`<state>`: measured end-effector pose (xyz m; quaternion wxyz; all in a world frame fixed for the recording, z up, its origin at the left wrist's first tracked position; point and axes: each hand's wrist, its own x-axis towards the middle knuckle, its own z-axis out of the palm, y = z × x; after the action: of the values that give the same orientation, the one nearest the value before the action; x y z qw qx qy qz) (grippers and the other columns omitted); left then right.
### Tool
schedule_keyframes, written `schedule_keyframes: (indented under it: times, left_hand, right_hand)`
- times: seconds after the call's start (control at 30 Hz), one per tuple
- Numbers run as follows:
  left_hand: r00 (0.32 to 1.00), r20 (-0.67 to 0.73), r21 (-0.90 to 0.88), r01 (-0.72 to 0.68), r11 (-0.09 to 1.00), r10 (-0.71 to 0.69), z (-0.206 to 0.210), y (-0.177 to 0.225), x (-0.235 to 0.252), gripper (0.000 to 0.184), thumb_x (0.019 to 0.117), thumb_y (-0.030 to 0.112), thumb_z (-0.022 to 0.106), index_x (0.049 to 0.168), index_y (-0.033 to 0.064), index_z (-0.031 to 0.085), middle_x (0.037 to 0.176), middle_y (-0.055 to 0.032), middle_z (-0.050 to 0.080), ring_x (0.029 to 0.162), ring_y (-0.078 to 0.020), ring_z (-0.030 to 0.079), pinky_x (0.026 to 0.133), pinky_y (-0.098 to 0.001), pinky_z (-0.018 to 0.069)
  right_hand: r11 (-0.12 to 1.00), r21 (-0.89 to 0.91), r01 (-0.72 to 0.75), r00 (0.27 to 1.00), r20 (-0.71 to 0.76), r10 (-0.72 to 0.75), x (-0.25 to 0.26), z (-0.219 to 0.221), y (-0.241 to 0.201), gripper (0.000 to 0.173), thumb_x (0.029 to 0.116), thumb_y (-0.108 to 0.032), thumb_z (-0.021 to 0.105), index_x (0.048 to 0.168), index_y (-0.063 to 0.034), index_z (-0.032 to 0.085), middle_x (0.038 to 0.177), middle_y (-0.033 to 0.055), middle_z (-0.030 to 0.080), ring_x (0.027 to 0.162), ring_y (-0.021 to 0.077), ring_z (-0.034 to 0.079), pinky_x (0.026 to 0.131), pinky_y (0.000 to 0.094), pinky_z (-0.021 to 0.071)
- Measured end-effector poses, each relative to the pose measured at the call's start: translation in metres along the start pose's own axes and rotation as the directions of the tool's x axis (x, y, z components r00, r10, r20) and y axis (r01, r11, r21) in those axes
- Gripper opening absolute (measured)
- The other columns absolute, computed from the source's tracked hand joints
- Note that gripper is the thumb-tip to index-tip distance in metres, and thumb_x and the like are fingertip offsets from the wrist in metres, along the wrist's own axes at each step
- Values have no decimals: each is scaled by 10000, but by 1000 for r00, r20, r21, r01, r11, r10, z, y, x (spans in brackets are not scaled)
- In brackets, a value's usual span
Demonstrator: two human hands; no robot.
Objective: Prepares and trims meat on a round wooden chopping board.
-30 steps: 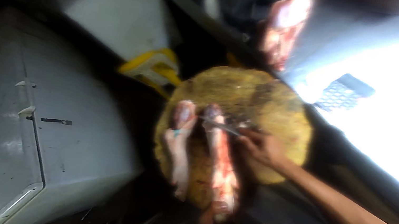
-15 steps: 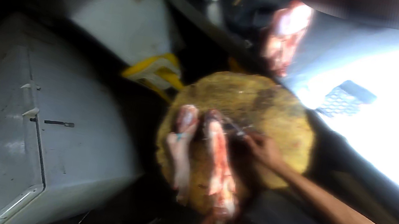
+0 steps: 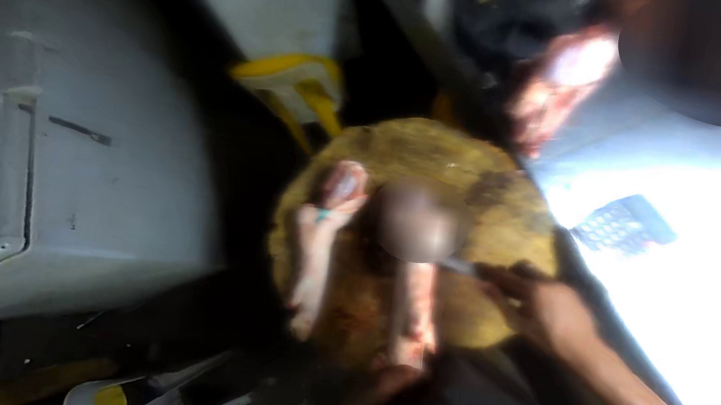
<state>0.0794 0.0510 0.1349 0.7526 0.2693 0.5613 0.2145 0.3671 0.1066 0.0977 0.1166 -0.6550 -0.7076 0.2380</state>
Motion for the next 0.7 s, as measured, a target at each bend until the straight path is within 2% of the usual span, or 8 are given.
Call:
schedule_keyframes:
  times: [0.07,0.2,0.27,0.37,0.5,0.63,0.7]
  left_hand:
    - [1000,16,-26,6,1000,-6,3,2,-2,176,910,-9,621,1084,17,620,858,5,718,794,-44,697,749,-222,593]
    - [1000,21,-52,8,999,-7,7,6,-5,160,891,-30,623,1034,42,629,807,21,706,742,-31,683,709,-211,586]
    - [999,33,-65,8,998,-5,6,8,-5,149,897,-30,623,1028,40,627,798,15,697,734,-40,679,697,-214,583]
    - [995,95,-70,-25,997,31,-1,0,-1,106,913,-3,618,997,55,643,799,20,703,744,-44,683,713,-223,584]
    - [994,106,-56,-17,998,23,-3,-2,1,114,924,1,624,1019,62,634,808,22,698,745,-42,680,716,-222,582]
    - [993,113,-81,-25,996,34,-8,-9,6,91,915,18,646,990,69,649,798,25,705,740,-47,685,709,-228,585]
    - [991,122,-106,-42,994,55,-10,-12,6,108,909,39,652,1012,73,648,814,20,701,751,-56,683,716,-240,584]
  right_hand:
    - [999,-27,25,1000,-11,-25,-5,1,-3,450,1038,-545,455,1336,-311,697,992,129,713,831,310,697,669,509,558]
    - [989,-105,-106,994,-10,105,17,-8,12,440,1045,-538,454,1348,-320,688,1011,136,729,889,352,705,717,583,547]
    - [991,-125,-52,999,8,53,15,-14,7,437,1037,-540,451,1343,-339,690,997,129,734,873,342,707,709,571,554]
    - [990,-133,47,996,78,-37,7,-18,-11,425,1031,-541,464,1339,-353,690,972,97,717,824,283,699,677,504,562]
    - [982,-187,-28,993,111,49,30,-17,-2,442,1038,-570,440,1355,-369,673,1027,109,727,892,312,708,731,551,561]
    - [979,-196,54,993,111,-33,23,-18,-15,423,1033,-556,453,1335,-375,688,969,81,730,846,282,707,694,513,567]
    - [983,-185,16,993,116,5,30,-16,-12,425,1037,-555,452,1340,-369,685,985,83,732,861,284,708,709,528,567]
